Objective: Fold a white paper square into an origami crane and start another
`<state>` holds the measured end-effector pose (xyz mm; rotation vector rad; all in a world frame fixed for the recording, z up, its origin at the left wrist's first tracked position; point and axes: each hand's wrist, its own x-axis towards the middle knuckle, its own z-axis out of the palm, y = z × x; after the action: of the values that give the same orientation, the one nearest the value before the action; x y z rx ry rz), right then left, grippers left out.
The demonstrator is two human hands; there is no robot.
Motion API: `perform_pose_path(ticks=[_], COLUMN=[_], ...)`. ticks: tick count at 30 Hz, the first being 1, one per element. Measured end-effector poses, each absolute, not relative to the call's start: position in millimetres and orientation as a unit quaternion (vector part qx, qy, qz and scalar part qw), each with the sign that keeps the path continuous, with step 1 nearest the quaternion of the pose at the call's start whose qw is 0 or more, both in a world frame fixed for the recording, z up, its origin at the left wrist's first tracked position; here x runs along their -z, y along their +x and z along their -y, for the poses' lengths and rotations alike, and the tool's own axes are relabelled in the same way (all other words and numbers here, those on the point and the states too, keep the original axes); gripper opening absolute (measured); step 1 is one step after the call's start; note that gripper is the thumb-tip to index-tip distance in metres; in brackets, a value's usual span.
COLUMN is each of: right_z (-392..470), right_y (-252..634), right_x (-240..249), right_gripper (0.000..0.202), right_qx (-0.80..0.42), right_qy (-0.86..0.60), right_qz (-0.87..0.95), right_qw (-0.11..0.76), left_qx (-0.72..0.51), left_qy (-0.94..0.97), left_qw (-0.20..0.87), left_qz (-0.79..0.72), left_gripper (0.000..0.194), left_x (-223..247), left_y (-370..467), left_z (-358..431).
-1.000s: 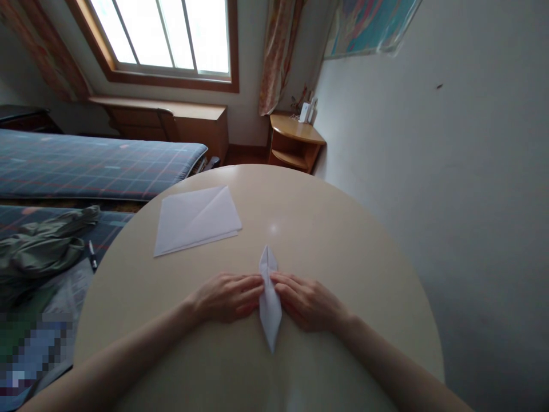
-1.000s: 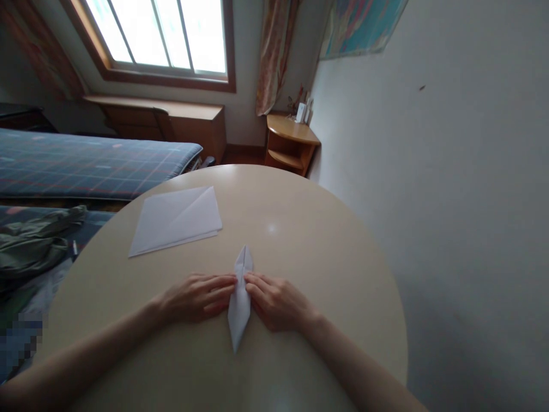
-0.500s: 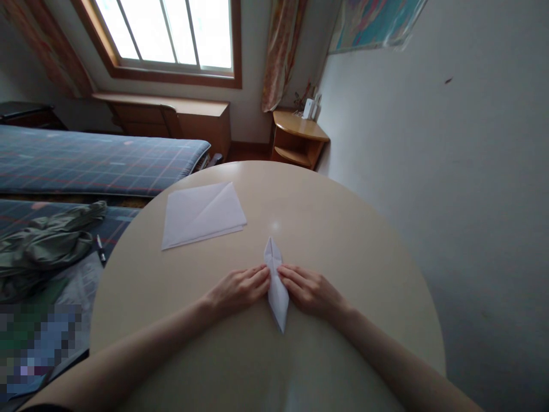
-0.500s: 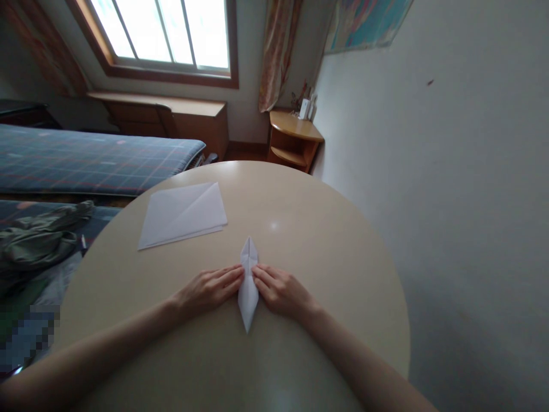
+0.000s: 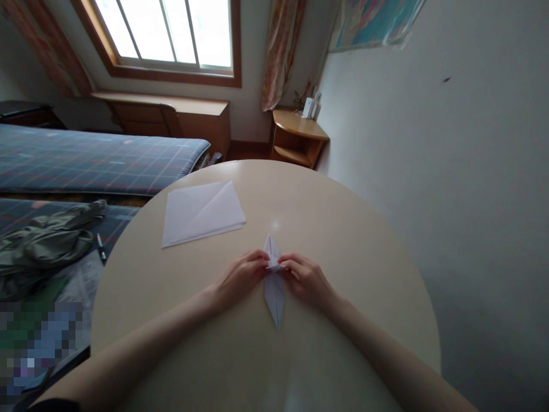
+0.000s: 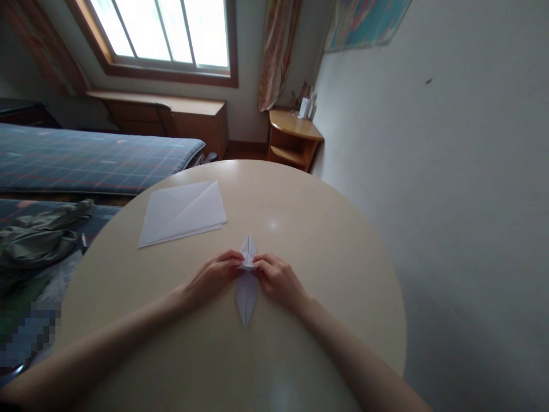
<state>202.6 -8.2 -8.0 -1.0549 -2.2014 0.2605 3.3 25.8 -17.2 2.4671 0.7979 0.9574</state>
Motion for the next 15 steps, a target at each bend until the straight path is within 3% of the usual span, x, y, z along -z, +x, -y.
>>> perform_pose_path(ticks=[6, 15], right_z=[6.2, 3.0], right_y=[195.2, 188.9], right_x=[8.9, 9.2], right_gripper=[0.014, 0.004], right_qx=[-0.151, -0.234], right_qy=[-0.473, -0.512], right_qz=[0.791, 0.722], right_qw=[0.356, 0.403], left_qx=[-0.340, -0.361], left_qy=[0.840, 0.809], left_qw=[0.287, 0.285], left_qz=[-0.311, -0.365], left_gripper=[0.014, 0.010], left_x=[12.0, 13.9], left_y=[8.2, 13.2], left_z=[-26.2, -27.1])
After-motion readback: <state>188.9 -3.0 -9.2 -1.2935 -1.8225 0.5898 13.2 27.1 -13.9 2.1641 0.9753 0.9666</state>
